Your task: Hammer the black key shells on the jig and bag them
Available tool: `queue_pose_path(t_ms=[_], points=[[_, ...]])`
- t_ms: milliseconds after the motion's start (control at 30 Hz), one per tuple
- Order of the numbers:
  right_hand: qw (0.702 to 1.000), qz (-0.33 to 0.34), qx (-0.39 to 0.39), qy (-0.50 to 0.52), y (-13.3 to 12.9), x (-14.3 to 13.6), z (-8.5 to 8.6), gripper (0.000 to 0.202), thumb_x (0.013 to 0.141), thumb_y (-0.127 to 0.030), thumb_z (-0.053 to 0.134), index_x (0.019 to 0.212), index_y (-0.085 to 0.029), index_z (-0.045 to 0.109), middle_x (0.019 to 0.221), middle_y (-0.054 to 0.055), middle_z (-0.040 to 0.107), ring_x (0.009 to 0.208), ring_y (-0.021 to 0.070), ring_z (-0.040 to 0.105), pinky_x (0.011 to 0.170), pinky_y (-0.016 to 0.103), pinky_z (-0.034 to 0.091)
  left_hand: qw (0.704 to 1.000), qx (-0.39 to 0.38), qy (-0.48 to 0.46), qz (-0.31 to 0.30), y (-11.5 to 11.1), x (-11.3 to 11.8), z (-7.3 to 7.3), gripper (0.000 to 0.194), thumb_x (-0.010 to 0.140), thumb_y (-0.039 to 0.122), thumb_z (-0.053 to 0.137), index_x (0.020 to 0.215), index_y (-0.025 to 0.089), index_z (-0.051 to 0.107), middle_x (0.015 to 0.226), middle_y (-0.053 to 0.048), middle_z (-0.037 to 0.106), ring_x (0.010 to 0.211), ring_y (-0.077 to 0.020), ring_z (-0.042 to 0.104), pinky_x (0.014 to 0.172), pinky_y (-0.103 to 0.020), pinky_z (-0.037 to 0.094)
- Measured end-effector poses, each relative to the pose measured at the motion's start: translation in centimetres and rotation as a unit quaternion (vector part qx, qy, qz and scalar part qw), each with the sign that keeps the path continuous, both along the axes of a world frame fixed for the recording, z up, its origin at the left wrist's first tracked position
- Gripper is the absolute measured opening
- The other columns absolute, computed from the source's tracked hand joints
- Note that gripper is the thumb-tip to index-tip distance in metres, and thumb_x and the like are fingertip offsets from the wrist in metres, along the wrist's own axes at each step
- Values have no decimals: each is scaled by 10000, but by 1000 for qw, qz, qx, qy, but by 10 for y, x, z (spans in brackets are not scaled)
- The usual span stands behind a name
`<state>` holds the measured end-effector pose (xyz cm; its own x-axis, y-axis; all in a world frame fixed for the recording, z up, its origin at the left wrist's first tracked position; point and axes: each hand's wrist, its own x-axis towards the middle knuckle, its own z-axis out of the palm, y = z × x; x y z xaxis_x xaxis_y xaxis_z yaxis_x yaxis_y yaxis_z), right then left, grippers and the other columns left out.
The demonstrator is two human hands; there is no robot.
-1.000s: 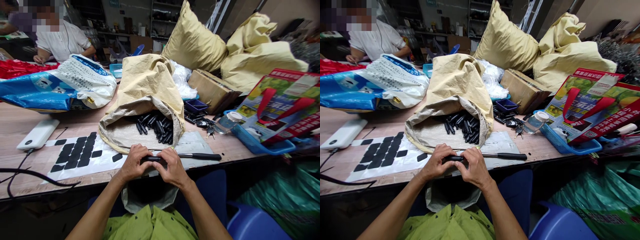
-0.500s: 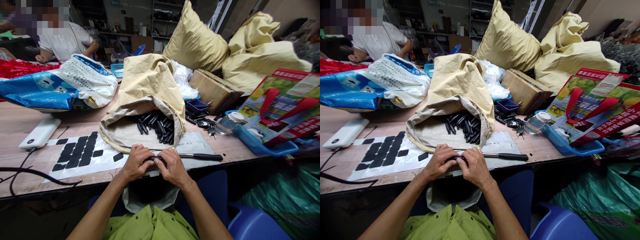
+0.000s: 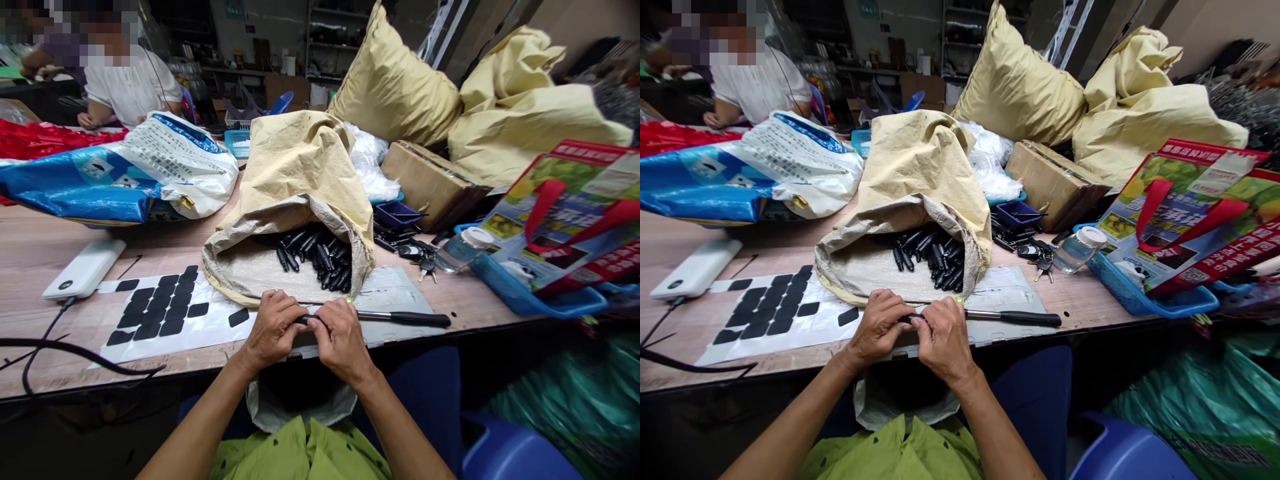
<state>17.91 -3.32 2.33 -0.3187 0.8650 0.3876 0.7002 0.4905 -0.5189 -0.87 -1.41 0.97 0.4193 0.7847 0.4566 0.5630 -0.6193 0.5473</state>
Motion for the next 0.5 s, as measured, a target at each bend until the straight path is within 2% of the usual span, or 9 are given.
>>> queue_pose_path(t_ms=[67, 200, 267, 300, 367, 433, 500], points=[[1000, 14, -1, 10, -4, 4, 2, 213, 980, -245, 509, 779, -190, 554, 816, 53, 587, 849, 217, 481, 793, 371, 346, 999, -28, -32, -25, -2, -3, 5, 183, 858, 304, 651, 985, 207, 740, 817, -40, 671, 854, -229, 532, 902, -442, 339], [997, 78, -9, 25, -20, 26, 15, 137, 964, -245, 517, 852, -187, 573, 832, 50, 572, 838, 210, 495, 775, 354, 369, 974, -128, -139, -123, -8, -14, 13, 495, 817, 413, 619, 1274, 235, 681, 1005, -73, 698, 987, -272, 559, 957, -453, 380], [991, 123, -49, 3, -31, 39, 24, 76, 939, -233, 549, 883, -191, 579, 830, 35, 563, 811, 194, 508, 724, 328, 367, 958, -167, -198, -126, -8, -19, 17, 575, 801, 416, 616, 1344, 228, 642, 1072, -85, 692, 1031, -277, 571, 961, -434, 413], [987, 141, -75, -18, -36, 44, 27, 44, 924, -226, 571, 894, -195, 582, 834, 26, 564, 798, 185, 516, 699, 317, 360, 954, -183, -217, -98, -5, -21, 18, 580, 795, 404, 629, 1346, 225, 642, 1076, -83, 689, 1025, -269, 581, 949, -413, 431], [977, 161, -124, -71, -47, 48, 31, 33, 892, -217, 617, 900, -205, 588, 860, 13, 579, 781, 170, 533, 668, 306, 348, 949, -207, -235, 13, 7, -21, 23, 520, 799, 372, 649, 1293, 210, 670, 1017, -66, 692, 943, -234, 605, 876, -359, 463], [966, 165, -157, -120, -56, 46, 30, 67, 864, -217, 659, 893, -216, 598, 892, 4, 601, 783, 164, 553, 660, 302, 349, 935, -221, -229, 158, 27, -19, 27, 382, 819, 371, 644, 1145, 185, 719, 905, -44, 694, 818, -197, 608, 769, -311, 464], [960, 165, -175, -144, -63, 40, 26, 99, 857, -227, 683, 936, -230, 624, 932, -2, 627, 824, 167, 582, 690, 296, 374, 919, -216, -189, 270, 52, -14, 29, 270, 832, 398, 623, 941, 174, 729, 809, -31, 691, 745, -186, 605, 707, -294, 442]])
